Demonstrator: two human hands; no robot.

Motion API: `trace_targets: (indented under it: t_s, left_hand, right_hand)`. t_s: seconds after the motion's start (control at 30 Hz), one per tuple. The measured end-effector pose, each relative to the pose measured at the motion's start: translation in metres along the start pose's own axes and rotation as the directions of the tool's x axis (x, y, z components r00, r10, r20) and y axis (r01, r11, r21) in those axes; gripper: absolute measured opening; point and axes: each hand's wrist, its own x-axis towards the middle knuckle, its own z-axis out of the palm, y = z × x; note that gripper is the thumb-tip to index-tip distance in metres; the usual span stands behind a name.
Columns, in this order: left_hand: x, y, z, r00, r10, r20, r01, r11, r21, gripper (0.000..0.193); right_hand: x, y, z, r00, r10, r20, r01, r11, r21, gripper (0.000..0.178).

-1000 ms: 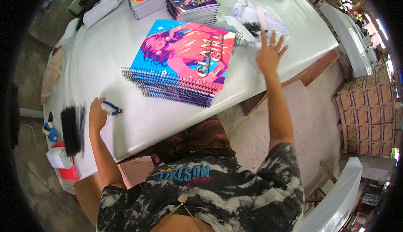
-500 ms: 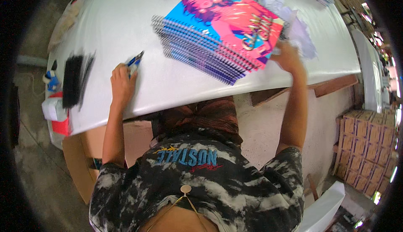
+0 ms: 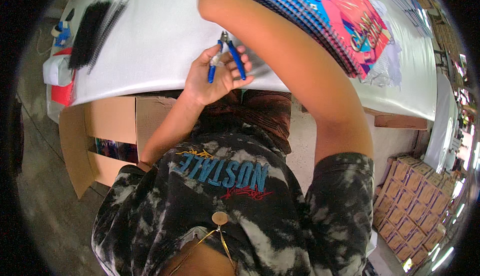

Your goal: The person inserts spiral bindings into notebooks and secures them with pliers. They handle multiple notebooks, aligning the spirals and crimping them to complete the assembly.

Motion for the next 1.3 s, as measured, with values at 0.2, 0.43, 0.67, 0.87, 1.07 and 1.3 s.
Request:
trace_targets:
  t_s: [0.2,0.43,0.67,0.87,1.07,1.3]
  left_hand:
    - [-0.001,-0.002,-0.01,0.997,-0.012,-0.071,0.015,0.998,0.053,0.049]
    - [0.002,-0.008,-0.011,0.998,-0.028,-0.055,0.034,0.993,0.113,0.056]
    - [0.019,-0.01,-0.006,0.99,0.008,-0.14,0.01,0.991,0.132,0.058]
    - [0.025,-0.001,0.002,0.975,0.036,-0.221,0.019,0.971,0.24,0.056]
    - [0.023,0.001,0.007,0.962,0.039,-0.269,0.026,0.972,0.234,0.055]
    - [0.022,0.018,-0.015,0.993,-0.097,-0.068,0.11,0.964,0.244,0.048]
  right_hand:
    - [0.038,0.01,0.02,0.838,-0.066,0.542,0.059,0.998,0.029,0.035]
    - [0.012,0.006,0.038,0.962,-0.13,0.24,0.101,0.986,0.129,0.022]
    - [0.015,0.016,0.02,0.929,-0.162,0.333,0.088,0.97,0.225,0.026]
    - [0.014,0.014,0.015,0.945,-0.134,0.298,0.068,0.973,0.22,0.024]
    - [0.015,0.011,0.02,0.951,-0.158,0.266,0.085,0.959,0.269,0.025]
    - [0.024,0.014,0.029,0.939,-0.238,0.248,0.159,0.941,0.299,0.021]
